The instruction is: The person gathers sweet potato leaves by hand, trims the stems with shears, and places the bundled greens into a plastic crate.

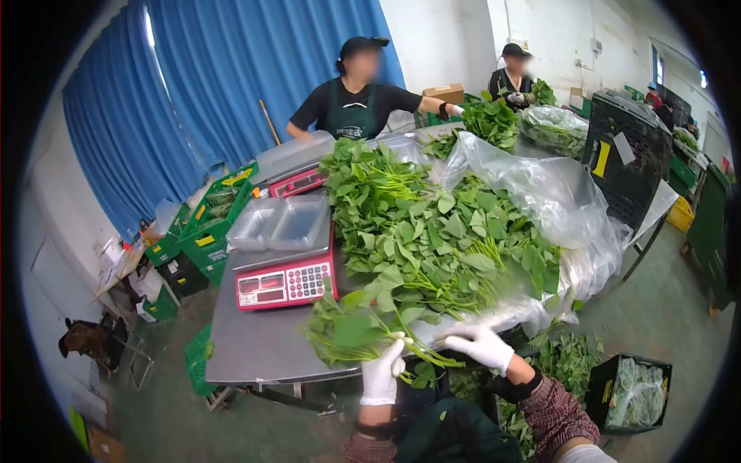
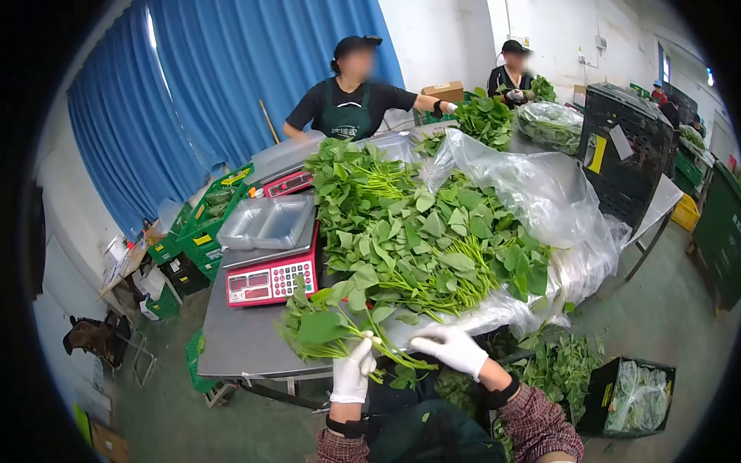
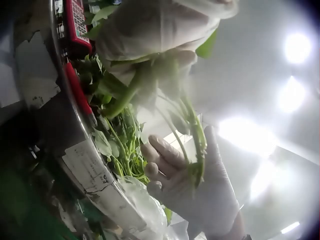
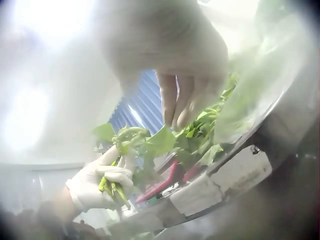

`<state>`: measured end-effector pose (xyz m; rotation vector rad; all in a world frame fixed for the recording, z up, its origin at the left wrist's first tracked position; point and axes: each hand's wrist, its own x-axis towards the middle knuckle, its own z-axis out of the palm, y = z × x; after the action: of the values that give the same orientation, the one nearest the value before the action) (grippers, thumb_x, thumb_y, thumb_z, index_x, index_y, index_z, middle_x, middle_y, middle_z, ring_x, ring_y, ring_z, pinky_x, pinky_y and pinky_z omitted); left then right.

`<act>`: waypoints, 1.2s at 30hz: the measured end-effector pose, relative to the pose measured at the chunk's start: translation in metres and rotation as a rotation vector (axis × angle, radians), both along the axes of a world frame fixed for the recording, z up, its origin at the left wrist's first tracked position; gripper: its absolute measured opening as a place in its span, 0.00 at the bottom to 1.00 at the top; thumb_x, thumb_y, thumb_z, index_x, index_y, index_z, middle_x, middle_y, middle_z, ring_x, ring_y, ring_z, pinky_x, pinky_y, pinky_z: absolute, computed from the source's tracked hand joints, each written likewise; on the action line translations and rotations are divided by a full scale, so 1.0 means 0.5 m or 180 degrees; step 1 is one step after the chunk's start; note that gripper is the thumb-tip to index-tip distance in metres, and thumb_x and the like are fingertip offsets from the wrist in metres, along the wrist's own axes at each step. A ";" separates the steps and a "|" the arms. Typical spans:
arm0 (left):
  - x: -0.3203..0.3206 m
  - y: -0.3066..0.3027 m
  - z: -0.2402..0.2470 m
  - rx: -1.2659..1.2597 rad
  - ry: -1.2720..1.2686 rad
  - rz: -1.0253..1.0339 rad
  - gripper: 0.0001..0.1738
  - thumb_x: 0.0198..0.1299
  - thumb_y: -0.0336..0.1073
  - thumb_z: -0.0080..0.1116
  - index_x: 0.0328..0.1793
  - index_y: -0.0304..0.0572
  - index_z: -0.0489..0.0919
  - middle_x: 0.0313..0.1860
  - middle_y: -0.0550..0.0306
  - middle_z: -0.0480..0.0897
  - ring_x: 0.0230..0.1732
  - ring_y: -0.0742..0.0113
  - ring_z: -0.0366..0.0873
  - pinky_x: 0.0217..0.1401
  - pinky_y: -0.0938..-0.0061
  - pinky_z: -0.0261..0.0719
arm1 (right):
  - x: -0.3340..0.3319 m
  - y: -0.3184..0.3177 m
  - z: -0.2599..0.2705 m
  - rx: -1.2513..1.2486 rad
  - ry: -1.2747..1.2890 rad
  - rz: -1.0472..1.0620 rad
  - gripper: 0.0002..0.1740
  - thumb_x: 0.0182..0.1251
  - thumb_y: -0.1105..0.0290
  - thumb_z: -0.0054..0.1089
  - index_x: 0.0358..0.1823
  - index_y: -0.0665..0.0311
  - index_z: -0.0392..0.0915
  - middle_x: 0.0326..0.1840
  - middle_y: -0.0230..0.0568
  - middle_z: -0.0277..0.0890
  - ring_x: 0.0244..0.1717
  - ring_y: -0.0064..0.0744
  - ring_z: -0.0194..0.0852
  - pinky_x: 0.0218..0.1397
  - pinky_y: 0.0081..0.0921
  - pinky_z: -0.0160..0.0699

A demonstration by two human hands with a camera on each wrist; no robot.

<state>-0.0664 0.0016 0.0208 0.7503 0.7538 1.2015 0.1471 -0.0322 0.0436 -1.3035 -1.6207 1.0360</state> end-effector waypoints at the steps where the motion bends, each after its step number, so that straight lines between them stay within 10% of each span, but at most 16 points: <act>1: 0.000 -0.005 0.004 0.0131 0.0151 -0.0254 0.11 0.59 0.31 0.59 0.46 0.34 0.77 0.34 0.54 0.83 0.13 0.80 0.60 0.17 0.82 0.59 | -0.016 0.000 0.000 -0.0307 0.0196 0.0337 0.20 0.64 0.56 0.57 0.50 0.61 0.79 0.49 0.37 0.79 0.46 0.25 0.75 0.49 0.24 0.72; 3: 0.004 -0.016 0.008 0.0029 0.0125 -0.0371 0.12 0.58 0.30 0.59 0.46 0.33 0.76 0.34 0.52 0.83 0.12 0.80 0.60 0.17 0.83 0.59 | -0.053 -0.002 -0.013 -0.1166 0.1466 0.0779 0.19 0.64 0.65 0.58 0.52 0.68 0.75 0.45 0.39 0.79 0.44 0.19 0.74 0.50 0.17 0.71; 11: -0.024 -0.017 -0.004 0.0063 -0.0039 0.0441 0.12 0.55 0.26 0.62 0.45 0.31 0.76 0.34 0.47 0.83 0.15 0.80 0.65 0.17 0.86 0.61 | -0.085 -0.024 0.002 -0.0530 0.1920 -0.0375 0.13 0.62 0.67 0.60 0.43 0.70 0.78 0.37 0.35 0.81 0.36 0.18 0.77 0.44 0.17 0.74; 15: 0.003 -0.025 -0.022 0.0220 0.0328 0.0342 0.12 0.54 0.28 0.63 0.44 0.32 0.76 0.34 0.45 0.83 0.13 0.78 0.64 0.16 0.83 0.61 | -0.094 -0.041 -0.023 0.0179 0.0242 -0.0255 0.20 0.56 0.64 0.67 0.47 0.66 0.79 0.36 0.32 0.81 0.34 0.17 0.74 0.42 0.17 0.74; 24: 0.021 -0.029 -0.003 -0.0162 -0.0292 0.0809 0.09 0.55 0.29 0.62 0.40 0.34 0.76 0.31 0.50 0.82 0.12 0.79 0.61 0.15 0.84 0.58 | -0.059 -0.061 -0.026 -0.0575 0.3297 -0.1019 0.11 0.68 0.70 0.50 0.39 0.73 0.76 0.31 0.37 0.77 0.35 0.26 0.75 0.46 0.21 0.71; 32: 0.022 -0.015 -0.024 -0.0389 -0.0521 0.0396 0.07 0.64 0.35 0.54 0.44 0.42 0.76 0.31 0.61 0.79 0.12 0.83 0.55 0.17 0.85 0.55 | 0.151 -0.257 0.041 -0.0918 0.1156 -0.1819 0.06 0.55 0.75 0.60 0.29 0.73 0.81 0.20 0.35 0.76 0.21 0.20 0.70 0.28 0.17 0.68; 34: -0.009 0.004 -0.022 -0.0269 -0.1105 0.0224 0.09 0.60 0.34 0.58 0.44 0.36 0.77 0.32 0.54 0.80 0.12 0.82 0.58 0.18 0.84 0.56 | 0.273 -0.323 -0.032 -0.1307 -0.0414 -0.1528 0.14 0.54 0.62 0.66 0.36 0.65 0.84 0.21 0.36 0.79 0.22 0.25 0.75 0.31 0.22 0.73; 35: -0.009 0.002 -0.023 -0.0275 -0.1120 0.0235 0.09 0.60 0.34 0.58 0.44 0.36 0.77 0.32 0.54 0.80 0.12 0.82 0.58 0.18 0.84 0.56 | 0.274 -0.340 -0.018 -0.0979 -0.3431 -0.1181 0.14 0.57 0.59 0.62 0.40 0.58 0.84 0.27 0.40 0.81 0.27 0.33 0.79 0.33 0.29 0.76; 36: -0.010 -0.001 -0.022 -0.0168 -0.1081 -0.0029 0.10 0.60 0.34 0.58 0.44 0.36 0.76 0.33 0.53 0.80 0.13 0.82 0.59 0.19 0.85 0.57 | 0.267 -0.334 -0.017 -0.0836 -0.4036 -0.1088 0.16 0.56 0.57 0.62 0.44 0.56 0.83 0.33 0.42 0.81 0.34 0.38 0.79 0.38 0.32 0.77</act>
<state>-0.0714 0.0013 0.0099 0.4879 0.4977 1.2556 0.2806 -0.1990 0.0351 -2.5975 -1.9768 0.1086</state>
